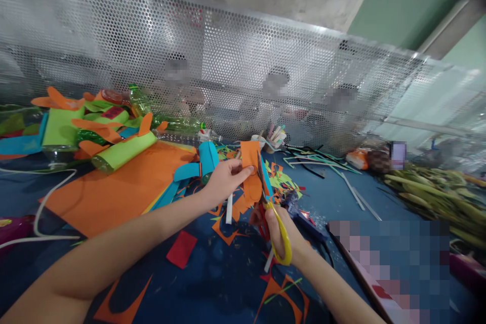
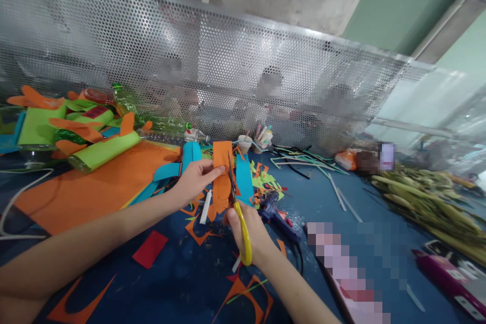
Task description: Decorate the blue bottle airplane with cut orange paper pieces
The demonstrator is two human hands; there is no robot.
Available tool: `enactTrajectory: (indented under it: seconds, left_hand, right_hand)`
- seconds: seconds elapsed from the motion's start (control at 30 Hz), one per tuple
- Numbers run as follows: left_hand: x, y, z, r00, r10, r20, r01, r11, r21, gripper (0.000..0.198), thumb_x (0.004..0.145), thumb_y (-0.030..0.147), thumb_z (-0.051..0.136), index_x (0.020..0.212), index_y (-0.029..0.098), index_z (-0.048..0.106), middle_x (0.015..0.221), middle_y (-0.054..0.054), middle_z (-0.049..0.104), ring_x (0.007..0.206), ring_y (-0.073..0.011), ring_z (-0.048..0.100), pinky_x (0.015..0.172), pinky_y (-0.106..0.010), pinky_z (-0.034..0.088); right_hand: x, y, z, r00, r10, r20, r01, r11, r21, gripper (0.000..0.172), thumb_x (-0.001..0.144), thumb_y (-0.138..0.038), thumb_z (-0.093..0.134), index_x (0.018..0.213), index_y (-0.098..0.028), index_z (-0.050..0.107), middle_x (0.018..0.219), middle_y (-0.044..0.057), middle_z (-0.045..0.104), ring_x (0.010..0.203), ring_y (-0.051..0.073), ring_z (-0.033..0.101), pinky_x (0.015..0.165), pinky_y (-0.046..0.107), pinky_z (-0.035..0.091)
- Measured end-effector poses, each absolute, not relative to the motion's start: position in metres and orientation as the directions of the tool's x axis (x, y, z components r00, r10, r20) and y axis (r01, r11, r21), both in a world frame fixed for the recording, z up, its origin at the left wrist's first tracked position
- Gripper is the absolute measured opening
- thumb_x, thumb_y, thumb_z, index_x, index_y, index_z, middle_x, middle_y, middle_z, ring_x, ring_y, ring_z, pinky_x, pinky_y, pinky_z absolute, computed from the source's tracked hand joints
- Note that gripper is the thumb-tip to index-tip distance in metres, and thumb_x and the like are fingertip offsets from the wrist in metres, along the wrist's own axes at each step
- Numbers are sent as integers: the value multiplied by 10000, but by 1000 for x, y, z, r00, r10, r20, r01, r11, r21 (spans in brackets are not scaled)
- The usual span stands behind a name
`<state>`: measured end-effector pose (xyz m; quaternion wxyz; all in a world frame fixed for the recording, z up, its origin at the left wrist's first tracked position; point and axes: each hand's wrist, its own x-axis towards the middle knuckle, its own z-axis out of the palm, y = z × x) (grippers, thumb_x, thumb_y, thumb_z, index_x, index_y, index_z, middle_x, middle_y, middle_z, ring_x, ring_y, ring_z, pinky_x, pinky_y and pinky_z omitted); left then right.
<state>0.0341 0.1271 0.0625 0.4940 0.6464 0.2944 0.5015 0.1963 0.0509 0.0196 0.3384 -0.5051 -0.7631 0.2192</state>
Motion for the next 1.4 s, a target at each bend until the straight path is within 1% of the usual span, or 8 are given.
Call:
enactTrajectory:
  seconds: [0.2, 0.33, 0.57, 0.7, 0.87, 1.07, 1.2, 1.4]
  left_hand:
    - [34, 129, 59, 340, 863, 374, -135, -349, 927, 286, 761, 405, 607, 719, 122, 607, 670, -22, 604, 652, -159, 565, 601, -262, 446]
    - [33, 129, 59, 365, 851, 378, -186, -331, 925, 276, 763, 397, 605, 740, 122, 610, 731, -38, 630, 699, -172, 589, 679, -297, 474]
    - [32, 128, 64, 355, 859, 368, -163, -331, 930, 257, 758, 371, 606, 766, 115, 625, 721, -38, 629, 681, -165, 582, 675, -302, 470]
    - [31, 129, 64, 350, 858, 377, -123, -357, 926, 259, 773, 374, 591, 764, 118, 628, 707, -37, 628, 682, -168, 584, 661, -298, 467]
    - [29, 133, 65, 379, 841, 386, -135, -362, 922, 278, 779, 372, 587, 870, 117, 651, 829, -65, 670, 783, -198, 614, 755, -334, 476]
    - [28, 132, 68, 398, 838, 375, -179, -330, 927, 291, 777, 367, 586, 923, 125, 656, 932, -79, 683, 883, -222, 620, 823, -352, 466]
    - [27, 132, 70, 395, 840, 371, -130, -349, 928, 281, 786, 372, 569, 898, 131, 659, 921, -73, 678, 892, -225, 606, 803, -337, 460]
    - [27, 132, 71, 390, 843, 371, -140, -343, 929, 254, 795, 368, 554, 848, 137, 647, 843, -42, 655, 789, -178, 584, 724, -291, 440]
  right_hand:
    - [197, 51, 19, -237, 924, 301, 633, 381, -674, 619, 885, -623, 116, 636, -201, 495, 637, 65, 572, 602, 181, 541, 595, 297, 430]
    - [195, 51, 19, -176, 943, 282, 593, 330, -735, 567, 878, -630, 160, 594, -217, 425, 526, 24, 499, 501, 152, 497, 533, 280, 424]
    - [193, 47, 19, -161, 957, 241, 475, 289, -831, 482, 854, -646, 244, 631, -232, 347, 463, -42, 372, 397, 109, 385, 441, 253, 413]
    - [196, 48, 21, -190, 944, 271, 528, 330, -782, 470, 877, -605, 256, 630, -219, 359, 478, -39, 381, 406, 94, 357, 436, 240, 375]
    - [199, 50, 22, -183, 945, 270, 568, 326, -756, 475, 883, -599, 258, 622, -213, 349, 480, -41, 363, 416, 88, 327, 396, 225, 293]
    - [199, 51, 22, -160, 950, 269, 582, 311, -751, 480, 869, -615, 284, 612, -214, 348, 480, -41, 356, 423, 89, 329, 385, 225, 272]
    - [198, 51, 22, -155, 950, 272, 581, 310, -752, 476, 870, -606, 283, 609, -214, 349, 473, -41, 357, 415, 85, 315, 373, 222, 262]
    - [197, 49, 24, -164, 952, 259, 582, 305, -754, 477, 868, -605, 287, 604, -213, 354, 466, -40, 356, 413, 85, 310, 366, 220, 255]
